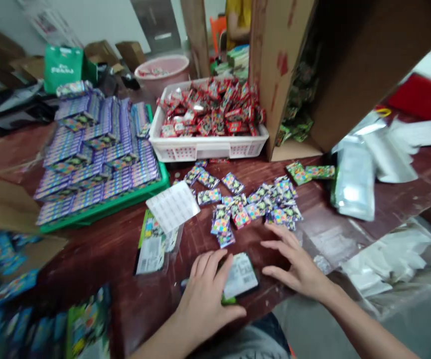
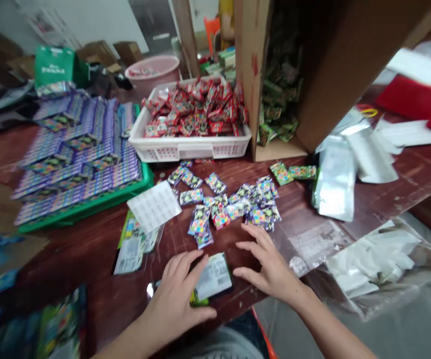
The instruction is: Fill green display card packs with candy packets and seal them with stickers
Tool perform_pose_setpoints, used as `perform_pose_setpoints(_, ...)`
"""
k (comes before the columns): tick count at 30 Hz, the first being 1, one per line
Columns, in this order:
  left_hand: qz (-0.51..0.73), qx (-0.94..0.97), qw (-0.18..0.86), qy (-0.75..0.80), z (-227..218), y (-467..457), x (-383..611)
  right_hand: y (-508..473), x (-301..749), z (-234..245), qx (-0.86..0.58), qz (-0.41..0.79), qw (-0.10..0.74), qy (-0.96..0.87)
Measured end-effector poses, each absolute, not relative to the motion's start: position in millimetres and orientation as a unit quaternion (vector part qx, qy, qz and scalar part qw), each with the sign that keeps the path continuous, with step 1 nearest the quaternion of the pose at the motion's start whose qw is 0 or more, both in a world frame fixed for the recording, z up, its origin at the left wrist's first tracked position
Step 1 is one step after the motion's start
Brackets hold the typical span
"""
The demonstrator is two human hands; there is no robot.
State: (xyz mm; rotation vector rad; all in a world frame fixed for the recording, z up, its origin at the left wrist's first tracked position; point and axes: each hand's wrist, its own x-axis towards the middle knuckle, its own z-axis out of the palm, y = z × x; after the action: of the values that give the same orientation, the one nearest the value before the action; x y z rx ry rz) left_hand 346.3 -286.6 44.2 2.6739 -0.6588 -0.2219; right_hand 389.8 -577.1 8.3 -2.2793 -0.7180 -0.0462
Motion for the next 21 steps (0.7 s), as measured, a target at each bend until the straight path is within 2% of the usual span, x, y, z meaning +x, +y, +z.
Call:
perform_pose_setpoints(5, 0.011, 0.956, 0.143, -0.256, 74, -301, 414, -627, 532, 33, -0.921, -0.185, 0.314, -0.139)
perform_pose_setpoints(8, 0.009, 0.967, 0.119, -0.226, 83, -326, 464, -642, 636, 47, -0.933, -0.201, 0.294, -0.048)
perform_pose_setpoints(12, -0.041, 0.974, 0.065, -0.214, 73, -355, 505, -639, 727, 49, -0.931, -0.18, 0.317, 0.014)
perform_pose_setpoints(16, -0.062, 0.973, 0.047, -0.219, 68, -356, 515, -639, 739, 48, -0.913, -0.177, 0.361, 0.074)
perform_pose_setpoints(18, -0.047, 0.973, 0.076, -0.212, 76, -347, 510, -645, 712, 49, -0.899, -0.182, 0.386, 0.1)
perform_pose_setpoints(21, -0.011, 0.963, 0.165, -0.213, 90, -336, 492, -658, 630, 54, -0.859, -0.144, 0.477, 0.116)
